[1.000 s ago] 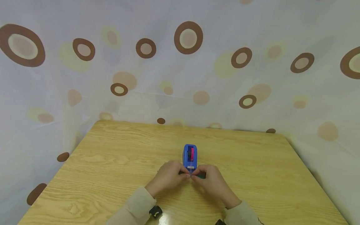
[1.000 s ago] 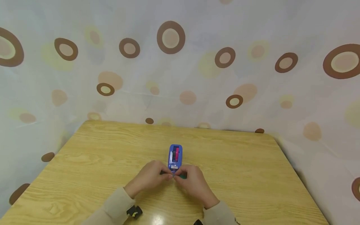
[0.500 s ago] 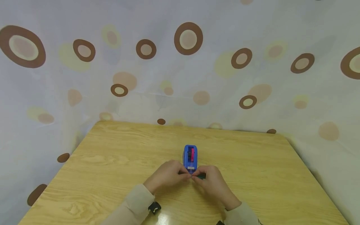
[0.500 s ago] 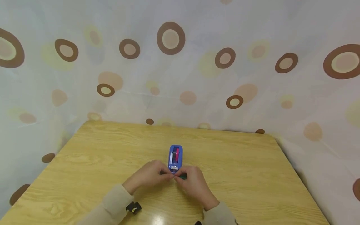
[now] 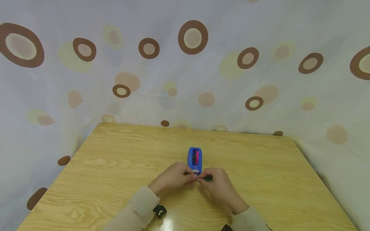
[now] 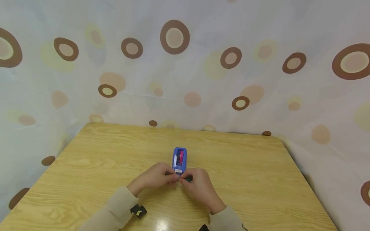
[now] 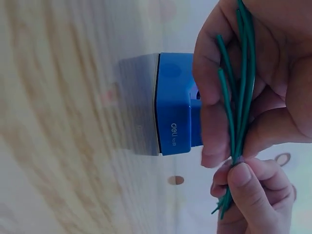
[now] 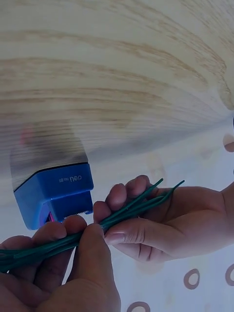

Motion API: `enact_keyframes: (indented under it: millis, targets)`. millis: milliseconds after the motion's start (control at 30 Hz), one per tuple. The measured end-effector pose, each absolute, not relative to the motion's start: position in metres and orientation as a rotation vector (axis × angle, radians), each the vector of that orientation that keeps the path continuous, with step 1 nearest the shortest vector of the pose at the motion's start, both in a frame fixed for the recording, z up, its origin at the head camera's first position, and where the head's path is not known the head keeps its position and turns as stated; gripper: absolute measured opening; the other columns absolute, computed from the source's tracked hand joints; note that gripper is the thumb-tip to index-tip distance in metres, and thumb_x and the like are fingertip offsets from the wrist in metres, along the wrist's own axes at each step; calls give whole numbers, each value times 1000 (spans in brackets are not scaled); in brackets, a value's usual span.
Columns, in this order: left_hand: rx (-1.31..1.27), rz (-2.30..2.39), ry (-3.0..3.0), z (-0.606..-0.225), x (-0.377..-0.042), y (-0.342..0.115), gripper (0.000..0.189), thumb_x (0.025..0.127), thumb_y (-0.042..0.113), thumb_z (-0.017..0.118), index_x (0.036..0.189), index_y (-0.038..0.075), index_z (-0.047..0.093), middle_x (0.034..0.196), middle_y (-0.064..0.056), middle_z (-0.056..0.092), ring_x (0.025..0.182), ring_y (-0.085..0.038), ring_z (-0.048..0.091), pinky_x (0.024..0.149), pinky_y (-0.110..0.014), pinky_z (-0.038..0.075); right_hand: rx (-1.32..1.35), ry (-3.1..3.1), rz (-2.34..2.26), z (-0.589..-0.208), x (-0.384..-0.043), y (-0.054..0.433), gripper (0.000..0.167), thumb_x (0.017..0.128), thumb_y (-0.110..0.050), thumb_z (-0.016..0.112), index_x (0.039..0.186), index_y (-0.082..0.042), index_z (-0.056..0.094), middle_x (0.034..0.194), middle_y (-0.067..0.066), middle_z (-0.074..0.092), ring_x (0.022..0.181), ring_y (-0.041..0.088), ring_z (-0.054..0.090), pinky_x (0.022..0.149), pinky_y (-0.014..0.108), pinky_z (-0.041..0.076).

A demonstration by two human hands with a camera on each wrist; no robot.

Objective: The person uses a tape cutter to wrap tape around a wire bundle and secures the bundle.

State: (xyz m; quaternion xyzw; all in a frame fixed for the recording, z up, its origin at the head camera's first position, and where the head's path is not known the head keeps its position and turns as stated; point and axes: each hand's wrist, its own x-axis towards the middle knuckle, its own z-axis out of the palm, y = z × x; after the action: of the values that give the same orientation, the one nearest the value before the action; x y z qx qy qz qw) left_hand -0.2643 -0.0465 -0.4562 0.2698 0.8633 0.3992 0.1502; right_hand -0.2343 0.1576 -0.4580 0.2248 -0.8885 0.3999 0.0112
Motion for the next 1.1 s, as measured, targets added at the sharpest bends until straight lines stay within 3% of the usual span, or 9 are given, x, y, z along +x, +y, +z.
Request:
enact_keyframes:
  millis: [200,667,867,1100]
  targets:
    - [729,1199,2419,-454,-263,-45,28,100,22,60,83,8,77,67,1,68,55,-9,56,50,-22,43,701,-2760,1263,-457,-234,158,4,86,-12,78,84,-9,76,85,-10,71,82,9,66,72,26,54]
    - [661,1200,2460,-454,-262,-42,27,98,23,64,79,10,77,65,2,68,49,-7,34,48,-23,26,626,-2761,1258,-461,-234,158,9,82,-5,80,81,-13,76,82,-11,71,75,8,62,67,25,52]
    - [672,1178,2502,-456,-260,-42,24,96,23,67,80,10,78,66,4,67,50,-7,40,48,-22,30,606,-2795,1292,-459,-234,158,10,83,-5,79,82,-14,76,83,-10,70,75,10,60,66,25,51]
    - [709,1134,2547,-460,-262,-41,20,95,24,69,84,12,81,68,8,68,54,-5,46,50,-21,34,656,-2830,1278,-455,-235,160,2,86,-12,77,86,-11,76,87,-11,71,86,11,65,79,36,55]
